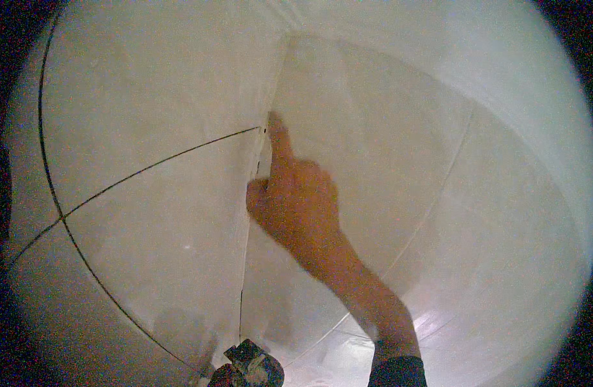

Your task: The person applies grout to the joints between wall tiles by finger, frequently picking up small amounts of the white material from a handheld hawk tool.

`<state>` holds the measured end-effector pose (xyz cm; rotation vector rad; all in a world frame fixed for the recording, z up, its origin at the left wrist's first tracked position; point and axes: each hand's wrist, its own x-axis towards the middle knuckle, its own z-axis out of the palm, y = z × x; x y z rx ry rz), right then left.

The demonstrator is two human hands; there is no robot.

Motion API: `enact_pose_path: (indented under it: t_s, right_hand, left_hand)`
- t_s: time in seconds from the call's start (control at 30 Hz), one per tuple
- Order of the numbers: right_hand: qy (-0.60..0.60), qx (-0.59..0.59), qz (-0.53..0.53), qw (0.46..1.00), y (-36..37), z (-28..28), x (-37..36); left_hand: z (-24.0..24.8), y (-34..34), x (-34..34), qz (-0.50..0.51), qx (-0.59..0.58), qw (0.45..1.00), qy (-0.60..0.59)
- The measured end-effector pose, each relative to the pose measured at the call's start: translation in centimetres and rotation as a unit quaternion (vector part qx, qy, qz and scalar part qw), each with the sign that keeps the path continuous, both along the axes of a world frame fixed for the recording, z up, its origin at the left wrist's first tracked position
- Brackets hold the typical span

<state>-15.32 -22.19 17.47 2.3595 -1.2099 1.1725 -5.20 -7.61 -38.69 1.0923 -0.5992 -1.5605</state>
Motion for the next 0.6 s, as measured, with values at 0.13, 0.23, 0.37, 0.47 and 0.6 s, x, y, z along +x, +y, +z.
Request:
enact_pose_path:
  t_s: [0.13,0.23,0.37,0.47,0.6]
  right_hand:
    - [0.081,-0.103,-0.156,0.979,-1.1,2.4,1.6]
    - [0.135,-0.038,-0.213,0.967,-1.2,1.2,2.7]
    - [0.168,-0.007,-0.153,0.974,0.7,1.1,2.2]
    - [0.075,-0.030,-0.086,0.993,0.9,4.0,1.1]
    - [0.010,-0.059,-0.034,0.998,-1.6,5.0,-1.0]
  left_hand:
    - [0.9,0.5,-0.4,-0.006,-0.007,1.000,0.012]
    - [1.8,1.1,-0.1,0.002,-0.012,1.000,0.029]
    - [1.9,2.9,0.2,0.038,-0.026,0.994,0.104]
    - [-3.2,2.2,-0.1,0.042,-0.063,0.997,0.006]
    - [1.8,3.2,-1.0,-0.010,-0.067,0.996,0.063]
